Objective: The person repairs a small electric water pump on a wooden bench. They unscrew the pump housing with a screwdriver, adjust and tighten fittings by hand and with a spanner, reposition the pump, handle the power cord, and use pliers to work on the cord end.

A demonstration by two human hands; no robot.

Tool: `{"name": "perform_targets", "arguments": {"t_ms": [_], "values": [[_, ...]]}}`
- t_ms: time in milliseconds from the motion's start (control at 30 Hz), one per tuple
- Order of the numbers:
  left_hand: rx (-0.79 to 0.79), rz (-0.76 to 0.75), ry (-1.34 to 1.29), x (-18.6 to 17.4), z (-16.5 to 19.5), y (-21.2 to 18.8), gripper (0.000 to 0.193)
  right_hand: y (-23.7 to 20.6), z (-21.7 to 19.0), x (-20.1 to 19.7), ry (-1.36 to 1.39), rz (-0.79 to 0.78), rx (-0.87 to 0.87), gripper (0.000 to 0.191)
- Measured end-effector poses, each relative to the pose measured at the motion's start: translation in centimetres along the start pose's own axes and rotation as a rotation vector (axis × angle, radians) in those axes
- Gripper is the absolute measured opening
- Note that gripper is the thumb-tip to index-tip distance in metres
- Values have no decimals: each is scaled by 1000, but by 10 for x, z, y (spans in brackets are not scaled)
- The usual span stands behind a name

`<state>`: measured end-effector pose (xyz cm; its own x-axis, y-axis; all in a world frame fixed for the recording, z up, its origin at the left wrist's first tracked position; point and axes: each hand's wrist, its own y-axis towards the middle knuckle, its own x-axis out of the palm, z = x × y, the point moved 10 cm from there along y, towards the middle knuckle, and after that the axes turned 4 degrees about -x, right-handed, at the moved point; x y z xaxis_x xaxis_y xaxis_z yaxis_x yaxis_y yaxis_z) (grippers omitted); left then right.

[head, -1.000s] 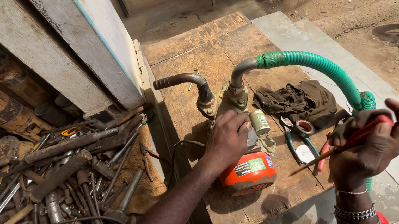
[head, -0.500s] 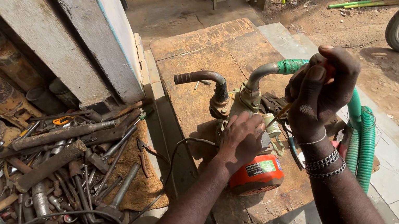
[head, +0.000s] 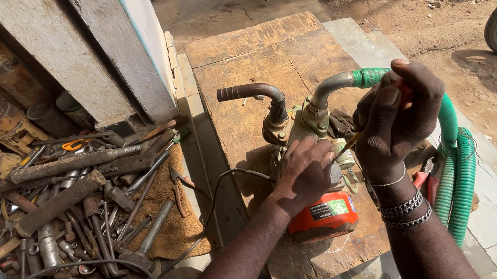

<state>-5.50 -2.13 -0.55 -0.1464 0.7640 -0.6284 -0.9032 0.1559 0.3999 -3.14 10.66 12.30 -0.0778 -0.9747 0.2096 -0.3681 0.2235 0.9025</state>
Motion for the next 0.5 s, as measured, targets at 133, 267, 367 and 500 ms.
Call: {"name": "perform_targets", "arguments": {"t_ms": [133,267,367,500], "values": [[29,10,-19,-1,2,-1,13,-1,-6,2,-41,-27,-10,20],[14,6,-27,-2,2,-2,13,-1,-7,2,-49,-23,-6,20],[-2,-9,-20,-2,2,-2,13,-1,-8,4,-34,-25,-10,20],[-18,-28,-16,-1,2,-2,13,-1,-8,5,-23,-21,-11,20]]}}
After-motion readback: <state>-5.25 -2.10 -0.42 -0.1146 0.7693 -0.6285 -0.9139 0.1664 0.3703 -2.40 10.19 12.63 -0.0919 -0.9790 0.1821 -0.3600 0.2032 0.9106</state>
